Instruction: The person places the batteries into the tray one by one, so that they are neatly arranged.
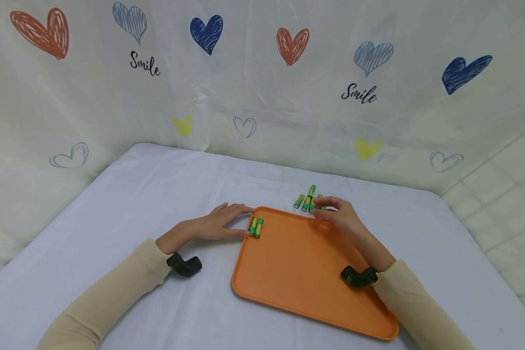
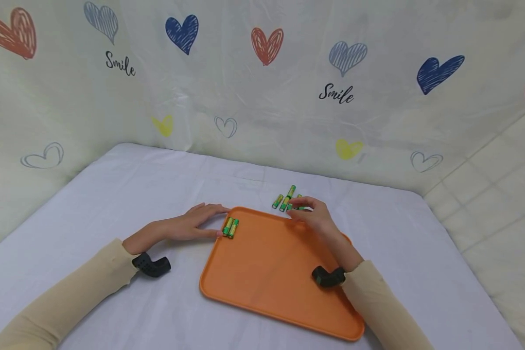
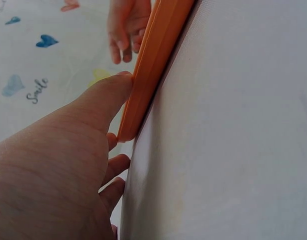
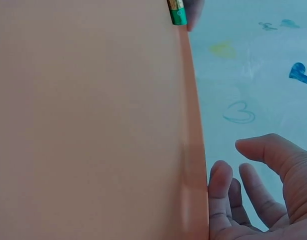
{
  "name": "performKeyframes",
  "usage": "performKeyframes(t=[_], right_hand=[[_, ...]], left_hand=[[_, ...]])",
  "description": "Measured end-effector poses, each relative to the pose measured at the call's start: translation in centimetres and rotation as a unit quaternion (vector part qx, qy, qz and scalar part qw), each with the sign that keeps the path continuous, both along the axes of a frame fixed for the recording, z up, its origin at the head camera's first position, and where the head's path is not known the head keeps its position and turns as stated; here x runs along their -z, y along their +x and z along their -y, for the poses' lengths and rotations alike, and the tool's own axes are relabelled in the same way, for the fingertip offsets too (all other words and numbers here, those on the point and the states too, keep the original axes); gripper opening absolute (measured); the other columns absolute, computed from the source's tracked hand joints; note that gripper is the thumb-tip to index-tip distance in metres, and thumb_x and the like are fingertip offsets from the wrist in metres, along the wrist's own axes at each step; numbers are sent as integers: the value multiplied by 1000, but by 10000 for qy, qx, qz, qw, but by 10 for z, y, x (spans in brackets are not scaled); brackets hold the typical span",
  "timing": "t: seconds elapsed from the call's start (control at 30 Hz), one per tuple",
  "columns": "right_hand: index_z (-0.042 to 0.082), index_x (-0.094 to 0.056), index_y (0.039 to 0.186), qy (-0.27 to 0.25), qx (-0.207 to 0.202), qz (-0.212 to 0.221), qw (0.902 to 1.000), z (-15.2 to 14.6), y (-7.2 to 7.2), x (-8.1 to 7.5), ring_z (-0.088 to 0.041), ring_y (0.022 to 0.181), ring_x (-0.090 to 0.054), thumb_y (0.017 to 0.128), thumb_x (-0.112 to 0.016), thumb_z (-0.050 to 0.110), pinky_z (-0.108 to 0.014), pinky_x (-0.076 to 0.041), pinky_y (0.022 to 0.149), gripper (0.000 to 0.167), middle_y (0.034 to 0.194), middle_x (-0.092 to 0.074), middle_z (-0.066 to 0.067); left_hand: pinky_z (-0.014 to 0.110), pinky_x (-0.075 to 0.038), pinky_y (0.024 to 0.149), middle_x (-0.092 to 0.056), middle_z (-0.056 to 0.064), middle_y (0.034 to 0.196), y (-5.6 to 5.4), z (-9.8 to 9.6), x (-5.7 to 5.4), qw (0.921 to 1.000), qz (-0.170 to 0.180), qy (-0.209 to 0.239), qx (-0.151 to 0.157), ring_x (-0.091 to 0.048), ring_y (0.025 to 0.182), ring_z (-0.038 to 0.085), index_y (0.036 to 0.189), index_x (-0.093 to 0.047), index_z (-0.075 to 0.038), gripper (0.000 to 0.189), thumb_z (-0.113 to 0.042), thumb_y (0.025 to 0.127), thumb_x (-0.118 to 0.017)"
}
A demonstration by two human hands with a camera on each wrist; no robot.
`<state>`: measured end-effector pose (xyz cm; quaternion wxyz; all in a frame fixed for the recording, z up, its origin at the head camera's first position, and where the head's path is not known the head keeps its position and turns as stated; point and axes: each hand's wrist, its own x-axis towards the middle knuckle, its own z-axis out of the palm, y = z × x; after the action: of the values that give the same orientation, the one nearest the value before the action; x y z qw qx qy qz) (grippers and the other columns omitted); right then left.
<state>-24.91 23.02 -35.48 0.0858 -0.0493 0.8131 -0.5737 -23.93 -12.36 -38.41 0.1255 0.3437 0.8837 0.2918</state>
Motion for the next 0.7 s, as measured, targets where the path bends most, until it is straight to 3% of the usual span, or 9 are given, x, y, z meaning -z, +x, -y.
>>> performKeyframes(t=[0.33,0.7], right_hand=[[-6,-48,137,122,88,-4,9999,-14,-6,-1,-9,84,-64,92,-68,15,-22,-55,77,54,137,-48,-23],[-2,-40,144,419,352,179,9983,-27,-21,2,-6,74,-62,94,-64,13,-17,-54,72,58,141,-41,-25]], left_hand=[[49,2,120,-32,2,156,0,-1,-1,10000,38,-53,-61,-19,148,22,152,-33,-19,70,-48,94,-60],[51,2,119,-31,3,157,1,-3,-3,9999,87,-30,-56,-16,149,25,152,-33,-18,70,-49,94,-59]])
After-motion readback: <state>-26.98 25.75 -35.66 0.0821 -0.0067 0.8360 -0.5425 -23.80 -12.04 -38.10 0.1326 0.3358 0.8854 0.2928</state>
